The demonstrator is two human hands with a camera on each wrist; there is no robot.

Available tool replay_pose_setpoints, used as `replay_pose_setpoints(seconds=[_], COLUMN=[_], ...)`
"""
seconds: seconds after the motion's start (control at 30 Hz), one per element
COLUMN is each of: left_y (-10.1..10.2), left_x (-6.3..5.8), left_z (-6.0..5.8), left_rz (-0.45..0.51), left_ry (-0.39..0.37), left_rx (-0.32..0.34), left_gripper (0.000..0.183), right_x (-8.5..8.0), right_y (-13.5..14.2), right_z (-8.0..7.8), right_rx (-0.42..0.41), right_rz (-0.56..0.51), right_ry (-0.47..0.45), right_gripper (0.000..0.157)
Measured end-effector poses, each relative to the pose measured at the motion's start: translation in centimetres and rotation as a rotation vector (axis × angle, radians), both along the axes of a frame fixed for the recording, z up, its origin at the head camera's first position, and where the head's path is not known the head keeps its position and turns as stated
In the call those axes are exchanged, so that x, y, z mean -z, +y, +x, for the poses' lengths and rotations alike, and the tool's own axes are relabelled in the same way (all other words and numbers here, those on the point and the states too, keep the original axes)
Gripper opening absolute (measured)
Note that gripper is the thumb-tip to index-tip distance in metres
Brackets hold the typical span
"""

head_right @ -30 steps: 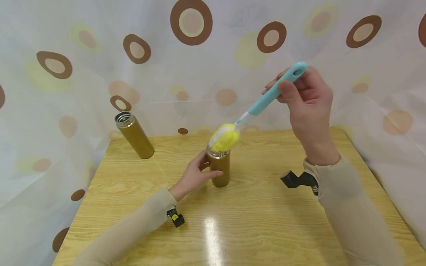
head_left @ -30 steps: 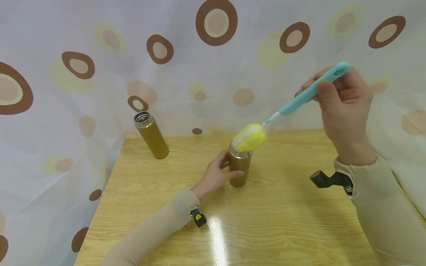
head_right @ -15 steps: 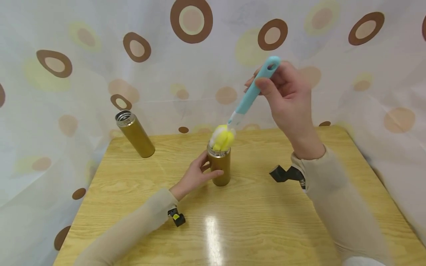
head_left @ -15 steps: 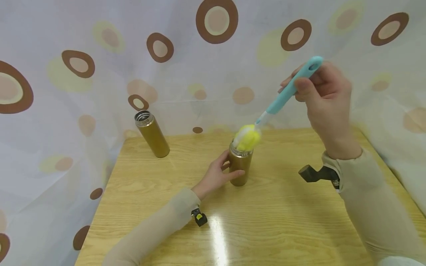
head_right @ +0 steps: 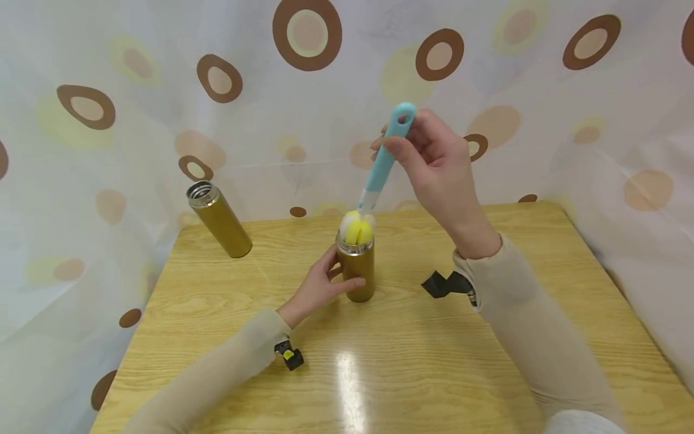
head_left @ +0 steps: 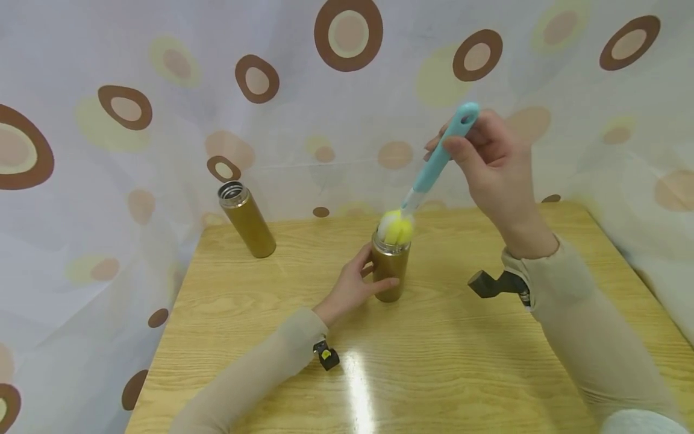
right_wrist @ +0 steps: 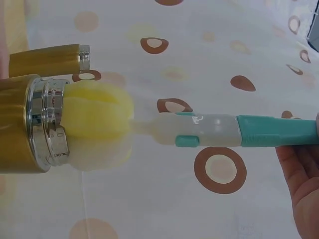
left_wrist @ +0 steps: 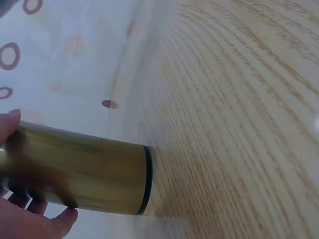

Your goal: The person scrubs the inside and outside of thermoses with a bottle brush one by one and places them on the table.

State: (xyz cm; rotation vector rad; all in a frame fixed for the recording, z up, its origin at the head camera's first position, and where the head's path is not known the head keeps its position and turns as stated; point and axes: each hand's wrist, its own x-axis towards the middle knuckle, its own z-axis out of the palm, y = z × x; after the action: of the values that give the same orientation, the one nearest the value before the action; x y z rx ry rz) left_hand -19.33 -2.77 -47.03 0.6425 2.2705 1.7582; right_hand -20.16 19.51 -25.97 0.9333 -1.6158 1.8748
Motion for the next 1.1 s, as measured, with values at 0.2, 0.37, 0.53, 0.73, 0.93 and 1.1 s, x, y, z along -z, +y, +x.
replay_pose_setpoints(seconds=[0.2,0.37,0.53,0.73,0.93,1.1], left_y=[0.2,0.3,0.4,0.9,0.8,0.5], left_x=[0.0,0.1,0.2,0.1,-0.3,-1.0], left_z=[0.1,0.3,0.3,0.5,0.7,0.8], left_rz=[0.001,0.007,0.016,0.062,0.047,0.000], left_ry=[-0.007,-0.008,-0.023,-0.049,-0.037,0.002], left_rx=[-0.023,-0.028,-0.063,-0.132,-0.169,-0.178], left_gripper=[0.083,0.082,0.082,0.079,0.077,0.081], right_x=[0.3,0.6,0.9,1.2,1.7,2.1], right_y=[-0.3,-0.5,-0.7,-0.6,0.1,0.8], right_z=[-0.1,-0.1,-0.1,-0.1,-0.2,-0.1], right_rx=[0.001,0.022,0.030,0.027,0.056,0.062], right_rz=[0.033,0.056,0.075,0.085,0.065,0.030], right_ry=[0.004,0.021,0.038,0.034,0.040,0.036], right_gripper=[0.023,0.026,0.025,0.021,0.022,0.027])
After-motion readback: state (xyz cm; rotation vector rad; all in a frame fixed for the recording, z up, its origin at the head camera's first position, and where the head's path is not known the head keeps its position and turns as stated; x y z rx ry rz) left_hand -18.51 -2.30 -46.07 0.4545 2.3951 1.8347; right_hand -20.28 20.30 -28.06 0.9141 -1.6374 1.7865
